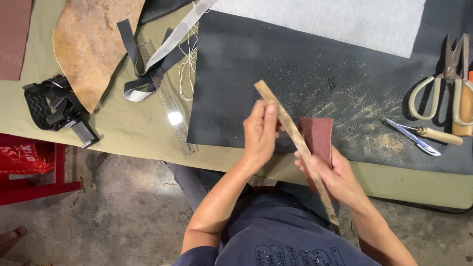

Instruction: Cutting a thin leather strip and sanding its edges to create a smooth finish.

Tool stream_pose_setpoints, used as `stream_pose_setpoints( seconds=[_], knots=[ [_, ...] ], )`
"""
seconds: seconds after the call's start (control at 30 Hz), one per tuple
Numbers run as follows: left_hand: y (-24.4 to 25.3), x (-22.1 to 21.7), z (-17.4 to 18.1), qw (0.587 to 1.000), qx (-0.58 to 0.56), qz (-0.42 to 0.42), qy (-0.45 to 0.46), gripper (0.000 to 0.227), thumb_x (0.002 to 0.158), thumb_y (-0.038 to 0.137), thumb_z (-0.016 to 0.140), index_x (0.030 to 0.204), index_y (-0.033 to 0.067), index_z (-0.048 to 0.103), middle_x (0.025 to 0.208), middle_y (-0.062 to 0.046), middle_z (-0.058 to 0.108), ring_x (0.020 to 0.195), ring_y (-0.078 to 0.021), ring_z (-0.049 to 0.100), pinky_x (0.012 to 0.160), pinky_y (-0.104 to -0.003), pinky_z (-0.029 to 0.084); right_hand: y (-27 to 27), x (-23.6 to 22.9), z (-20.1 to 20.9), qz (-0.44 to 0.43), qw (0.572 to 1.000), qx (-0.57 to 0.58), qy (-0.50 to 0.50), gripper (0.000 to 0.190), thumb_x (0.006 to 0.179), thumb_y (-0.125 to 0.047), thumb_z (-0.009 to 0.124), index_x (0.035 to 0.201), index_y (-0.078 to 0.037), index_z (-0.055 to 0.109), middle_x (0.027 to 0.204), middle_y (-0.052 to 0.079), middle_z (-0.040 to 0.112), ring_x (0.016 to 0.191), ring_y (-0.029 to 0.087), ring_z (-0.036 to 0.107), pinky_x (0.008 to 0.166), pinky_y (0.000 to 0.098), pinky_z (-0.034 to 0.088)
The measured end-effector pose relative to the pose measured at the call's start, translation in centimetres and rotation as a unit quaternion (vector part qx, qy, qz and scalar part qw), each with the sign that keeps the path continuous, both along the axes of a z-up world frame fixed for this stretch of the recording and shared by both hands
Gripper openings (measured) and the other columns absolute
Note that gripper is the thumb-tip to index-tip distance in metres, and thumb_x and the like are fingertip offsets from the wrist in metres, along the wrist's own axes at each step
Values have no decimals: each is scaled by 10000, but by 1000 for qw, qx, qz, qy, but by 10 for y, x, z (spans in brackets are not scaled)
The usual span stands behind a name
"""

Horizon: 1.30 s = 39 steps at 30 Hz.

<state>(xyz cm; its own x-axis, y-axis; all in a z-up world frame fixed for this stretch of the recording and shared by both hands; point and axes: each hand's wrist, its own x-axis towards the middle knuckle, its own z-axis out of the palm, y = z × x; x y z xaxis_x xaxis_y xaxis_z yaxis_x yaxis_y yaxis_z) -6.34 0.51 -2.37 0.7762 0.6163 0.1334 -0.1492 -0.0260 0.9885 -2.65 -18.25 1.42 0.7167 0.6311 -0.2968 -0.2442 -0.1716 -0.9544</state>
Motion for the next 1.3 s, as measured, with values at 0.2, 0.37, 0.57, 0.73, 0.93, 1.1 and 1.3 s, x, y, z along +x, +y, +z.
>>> stream_pose_setpoints(
  seconds=[0.2, 0.37, 0.57, 0.73, 0.93, 1.1, 1.3],
  knots=[
    [-31, 7, -16, 995, 92, 19, 15, 339, 1117, 242, 404, 858, 75, 547, 540, -122, 549, 492, -201, 558, 444, -349, 462, 36, 23, 9, 49, 969, 60, -234, 646, 1093, -401, 208, 1555, 34, 333, 1515, 268, 473, 1415, 384, 427, 1175, 583, 315],
    [-29, 20, -6, 980, 169, 104, 11, 282, 1084, 227, 405, 876, 100, 547, 542, -142, 530, 480, -317, 573, 453, -381, 451, 57, 18, 26, 54, 948, 37, -311, 613, 1127, -368, 212, 1509, 61, 424, 1472, 296, 505, 1403, 425, 433, 1205, 589, 238],
    [-4, 24, -1, 966, 204, 156, -19, 292, 1075, 220, 390, 843, 119, 535, 516, -88, 535, 436, -274, 560, 439, -345, 466, 32, -5, 2, 78, 957, 9, -279, 588, 1084, -342, 234, 1520, -14, 452, 1305, 277, 595, 1183, 372, 582, 1058, 534, 408],
    [-53, 11, -18, 975, 206, 78, -18, 272, 1041, 251, 475, 809, 132, 551, 533, -124, 511, 521, -378, 618, 476, -407, 481, 49, 30, 12, 41, 924, 14, -380, 540, 1132, -278, 271, 1575, 12, 373, 1526, 215, 492, 1311, 345, 508, 1140, 483, 345],
    [-7, 14, 1, 958, 220, 183, -17, 253, 1048, 195, 428, 814, 132, 503, 524, -119, 492, 483, -374, 568, 477, -365, 479, 42, -12, 13, 80, 942, 12, -326, 562, 1075, -248, 266, 1567, -13, 402, 1097, 223, 560, 937, 295, 530, 870, 437, 452],
    [-55, 0, -24, 979, 172, 110, -11, 326, 1069, 252, 393, 807, 93, 503, 561, -185, 496, 515, -432, 559, 481, -408, 447, 69, 22, 7, 24, 922, 59, -381, 494, 1147, -256, 288, 1569, -22, 398, 1482, 192, 538, 1134, 278, 535, 1082, 425, 387],
    [-1, 3, -23, 965, 182, 189, -9, 294, 1072, 210, 364, 814, 132, 479, 512, -91, 513, 444, -300, 546, 497, -336, 470, 43, -27, -5, 74, 947, 20, -311, 547, 1078, -226, 296, 1582, -36, 392, 1093, 99, 519, 946, 230, 510, 902, 361, 448]
  ],
)
